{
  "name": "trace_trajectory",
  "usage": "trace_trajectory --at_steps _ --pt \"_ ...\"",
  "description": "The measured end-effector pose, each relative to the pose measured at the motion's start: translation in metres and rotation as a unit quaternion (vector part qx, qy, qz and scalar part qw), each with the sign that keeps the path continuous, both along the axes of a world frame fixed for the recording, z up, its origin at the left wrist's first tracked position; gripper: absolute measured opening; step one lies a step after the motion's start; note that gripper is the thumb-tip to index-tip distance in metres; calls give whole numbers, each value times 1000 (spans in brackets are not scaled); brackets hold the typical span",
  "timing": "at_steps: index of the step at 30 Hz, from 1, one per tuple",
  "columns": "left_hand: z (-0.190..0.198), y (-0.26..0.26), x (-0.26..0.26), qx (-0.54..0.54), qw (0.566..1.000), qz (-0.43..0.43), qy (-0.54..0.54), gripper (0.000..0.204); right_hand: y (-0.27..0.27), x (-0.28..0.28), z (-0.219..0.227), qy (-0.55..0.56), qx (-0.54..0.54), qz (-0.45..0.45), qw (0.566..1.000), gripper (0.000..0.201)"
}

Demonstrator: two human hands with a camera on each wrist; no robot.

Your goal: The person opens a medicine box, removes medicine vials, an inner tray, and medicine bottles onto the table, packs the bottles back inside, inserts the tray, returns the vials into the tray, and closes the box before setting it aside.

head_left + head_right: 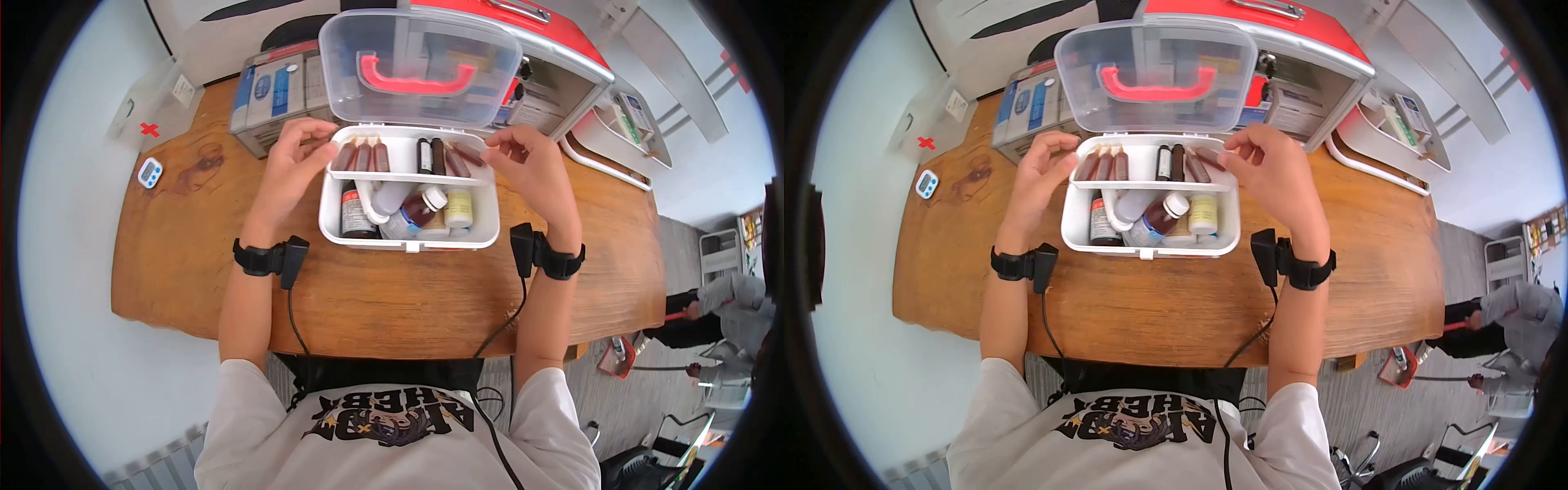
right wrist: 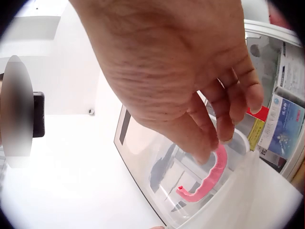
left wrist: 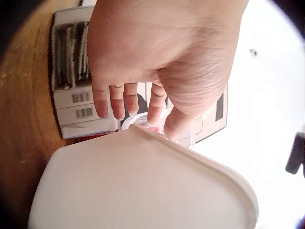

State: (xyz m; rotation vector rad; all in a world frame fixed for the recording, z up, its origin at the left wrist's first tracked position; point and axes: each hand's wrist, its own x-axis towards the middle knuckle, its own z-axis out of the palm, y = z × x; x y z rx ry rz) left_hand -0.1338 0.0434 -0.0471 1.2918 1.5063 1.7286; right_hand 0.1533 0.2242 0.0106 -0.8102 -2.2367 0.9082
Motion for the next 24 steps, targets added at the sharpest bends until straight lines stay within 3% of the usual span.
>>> trace_trajectory --at_steps 1,2,4,6,8,14,16,19,24 --pt "4 -2 -2 -14 994 21 107 27 -4 -3 2 -37 42 -23 998 21" --pt "8 -2 2 -38 988 47 145 19 -6 -8 0 -34 40 -21 998 21" --pt "19 -2 8 -89 977 58 185 19 -7 -12 -6 -69 122 -41 989 25" --pt "32 0 14 -137 963 69 223 19 -8 -16 -10 -91 130 -44 986 25" --pt "44 3 19 -195 927 78 310 20 -7 -18 -16 -112 137 -45 983 24" --pt "53 14 17 -196 869 35 452 21 -4 -18 -17 -55 169 -39 983 24" --pt "53 16 15 -190 865 37 463 20 -2 -15 -9 4 28 -83 996 20" --pt "54 19 16 -201 877 27 436 19 22 2 -13 76 -58 -83 992 20" --pt "54 12 24 -180 905 44 384 20 74 35 -57 6 -17 -110 994 24"
